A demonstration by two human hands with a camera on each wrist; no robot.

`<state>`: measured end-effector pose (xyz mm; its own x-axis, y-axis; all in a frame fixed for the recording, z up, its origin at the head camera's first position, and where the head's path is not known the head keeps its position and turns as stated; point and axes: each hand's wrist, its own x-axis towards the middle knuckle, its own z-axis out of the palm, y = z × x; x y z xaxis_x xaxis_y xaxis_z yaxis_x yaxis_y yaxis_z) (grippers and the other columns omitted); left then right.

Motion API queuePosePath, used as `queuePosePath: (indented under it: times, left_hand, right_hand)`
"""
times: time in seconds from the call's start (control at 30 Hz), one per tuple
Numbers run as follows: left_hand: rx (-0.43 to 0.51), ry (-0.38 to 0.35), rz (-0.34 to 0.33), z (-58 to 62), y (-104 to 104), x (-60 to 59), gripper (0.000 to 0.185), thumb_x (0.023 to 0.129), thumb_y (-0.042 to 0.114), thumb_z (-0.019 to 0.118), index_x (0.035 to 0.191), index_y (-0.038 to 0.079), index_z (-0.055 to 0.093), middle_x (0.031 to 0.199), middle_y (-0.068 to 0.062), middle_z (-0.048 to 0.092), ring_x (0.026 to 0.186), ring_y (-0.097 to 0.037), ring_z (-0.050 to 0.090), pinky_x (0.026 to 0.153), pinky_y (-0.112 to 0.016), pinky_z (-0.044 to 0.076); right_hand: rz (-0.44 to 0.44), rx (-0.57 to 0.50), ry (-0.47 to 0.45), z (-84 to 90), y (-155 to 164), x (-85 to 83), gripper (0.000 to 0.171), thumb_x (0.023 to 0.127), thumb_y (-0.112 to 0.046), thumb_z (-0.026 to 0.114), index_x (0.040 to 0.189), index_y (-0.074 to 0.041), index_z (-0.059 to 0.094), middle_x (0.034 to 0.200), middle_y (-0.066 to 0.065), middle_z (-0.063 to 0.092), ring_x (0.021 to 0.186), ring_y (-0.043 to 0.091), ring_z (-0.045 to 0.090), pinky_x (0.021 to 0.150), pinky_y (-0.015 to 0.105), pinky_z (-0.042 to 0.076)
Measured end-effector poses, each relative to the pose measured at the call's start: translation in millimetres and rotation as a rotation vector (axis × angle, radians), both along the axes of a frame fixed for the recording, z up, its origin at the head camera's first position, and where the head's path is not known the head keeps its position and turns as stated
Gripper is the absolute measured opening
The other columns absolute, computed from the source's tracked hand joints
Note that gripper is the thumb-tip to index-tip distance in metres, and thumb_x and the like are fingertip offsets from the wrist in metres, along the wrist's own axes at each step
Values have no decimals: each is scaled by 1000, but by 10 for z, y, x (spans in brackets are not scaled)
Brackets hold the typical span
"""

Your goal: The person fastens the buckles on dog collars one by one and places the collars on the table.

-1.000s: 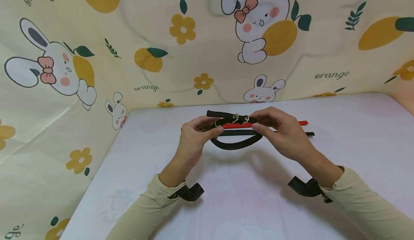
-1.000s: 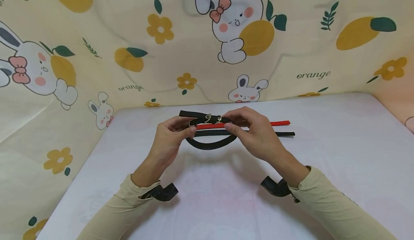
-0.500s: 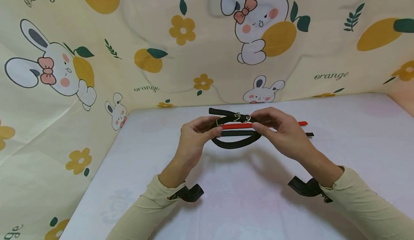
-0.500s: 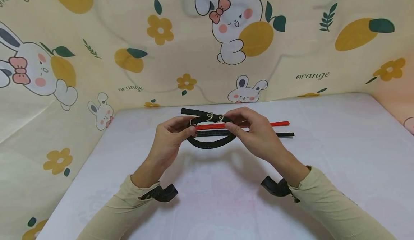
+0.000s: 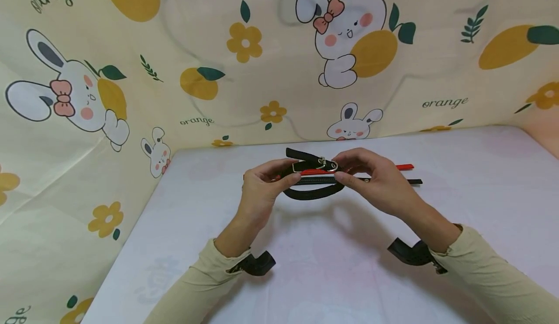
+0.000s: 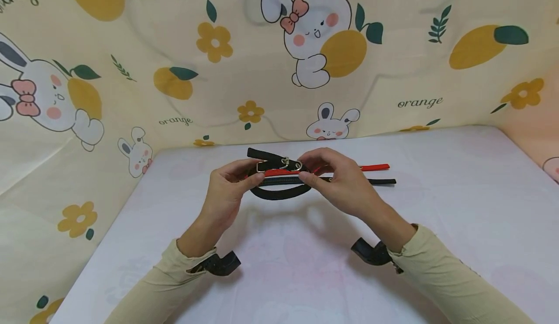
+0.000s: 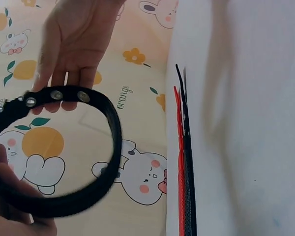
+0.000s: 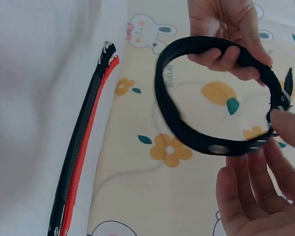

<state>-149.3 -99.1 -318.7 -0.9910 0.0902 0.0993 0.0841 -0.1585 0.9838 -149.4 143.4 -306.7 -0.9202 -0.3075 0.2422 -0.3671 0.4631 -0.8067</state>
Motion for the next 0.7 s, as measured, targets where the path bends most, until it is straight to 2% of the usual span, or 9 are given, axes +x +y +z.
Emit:
queuePosePath:
  times: [0.13,0.3,0.37,0.5,0.6,0.7]
  left_hand:
    - [-53,16,-25,-24,13,17,33,83,-2,77,115,-1,72,107,-4,73,94,-15,67,85,-23,57]
    - [-115,60,-66,-54,53,43,33,81,1,79,114,2,73,107,-7,74,95,-16,69,84,-25,57]
    - [-122,76,-80,-61,76,55,34,80,-1,80,114,0,73,106,-8,74,94,-15,70,84,-25,57]
    - [-153,75,-89,-75,116,74,36,78,-2,81,113,-1,73,104,-9,75,93,-14,70,83,-26,58]
    - [-174,59,-87,-87,134,83,35,77,-1,82,112,1,74,105,-11,75,92,-13,70,84,-28,59]
    - [-178,48,-82,-92,147,92,34,78,-2,81,110,3,75,106,-13,75,92,-14,71,85,-29,59]
  right_hand:
    - [7,-5,13,14,-13,30,38,92,-29,73,127,-20,61,126,-3,64,112,16,64,92,16,49]
    - [8,-18,48,12,-51,79,35,92,-30,73,125,-28,62,127,-10,63,120,17,61,102,41,45]
    - [28,-17,98,-8,-73,92,34,92,-28,73,125,-30,62,127,-12,64,121,15,60,103,45,43]
    - [68,-14,195,-62,-123,104,37,92,-23,73,127,-29,61,125,-14,65,119,4,60,102,29,45]
    - [81,-42,227,-87,-147,108,38,91,-21,74,126,-27,61,120,-14,68,116,1,61,98,20,44]
    - [72,-71,243,-91,-152,116,36,90,-19,74,123,-26,63,114,-12,70,111,1,63,95,20,45]
